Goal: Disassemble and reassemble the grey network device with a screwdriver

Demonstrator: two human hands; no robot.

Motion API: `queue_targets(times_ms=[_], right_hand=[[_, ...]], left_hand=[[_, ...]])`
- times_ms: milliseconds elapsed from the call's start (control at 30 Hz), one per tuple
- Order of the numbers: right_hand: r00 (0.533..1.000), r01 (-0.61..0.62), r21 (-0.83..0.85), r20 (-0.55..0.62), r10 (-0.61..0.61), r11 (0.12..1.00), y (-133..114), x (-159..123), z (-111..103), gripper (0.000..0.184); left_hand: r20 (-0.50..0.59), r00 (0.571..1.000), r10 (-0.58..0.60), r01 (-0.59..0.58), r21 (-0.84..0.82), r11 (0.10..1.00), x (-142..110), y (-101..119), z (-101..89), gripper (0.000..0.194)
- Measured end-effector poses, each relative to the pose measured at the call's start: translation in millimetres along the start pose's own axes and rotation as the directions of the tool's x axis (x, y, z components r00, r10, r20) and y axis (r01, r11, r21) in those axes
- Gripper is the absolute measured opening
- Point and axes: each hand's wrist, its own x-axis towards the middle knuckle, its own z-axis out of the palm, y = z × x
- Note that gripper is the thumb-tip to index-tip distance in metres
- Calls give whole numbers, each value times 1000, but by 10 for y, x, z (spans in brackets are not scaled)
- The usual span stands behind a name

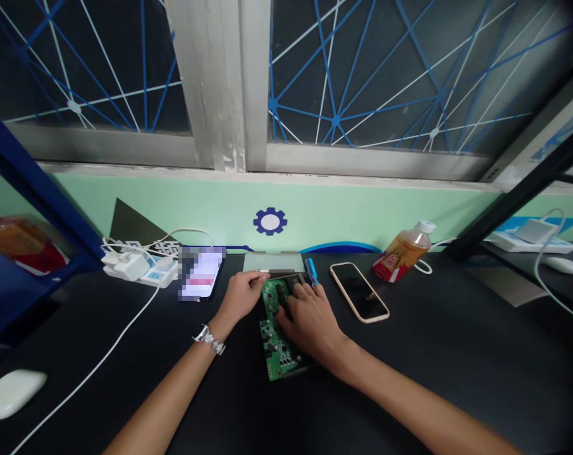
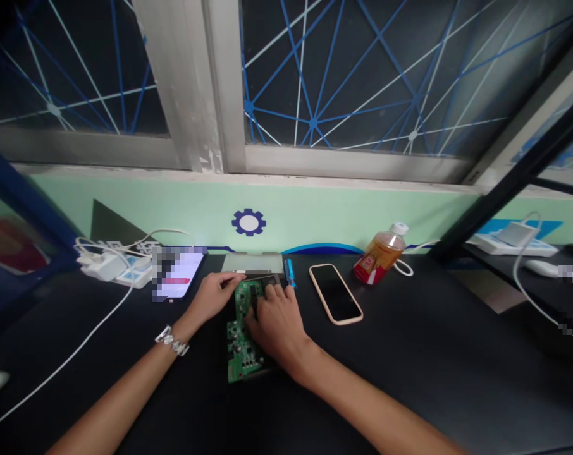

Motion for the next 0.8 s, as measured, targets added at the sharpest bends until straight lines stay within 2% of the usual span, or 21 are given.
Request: queue_targets(times_ms=[133,300,533,600,700,800], right_hand=[[1000,1,59,-26,1,998,-28,-9,13,33],[998,-16,175,-54,26,984,-35,-9,34,34],[994,-34,326,-84,65,945,4,9,97,31],[994,-38,336,-82,69,941,6,10,109,30],[995,-37,329,-77,65,943,0,13,116,29],[995,-34,324,-81,64,946,-18,20,111,29]], left_hand=[[37,999,-31,31,-12,999,-16,-2,-55,38],[47,999,-13,14,-19,1000,-61,69,-84,46],[60,997,-40,46,-105,993,-119,168,-106,43],[23,1000,-11,13,-46,999,-136,176,-99,40],[-61,997,51,-43,137,990,-153,174,-94,34],[-21,999,24,-19,225,974,-152,155,-107,41]])
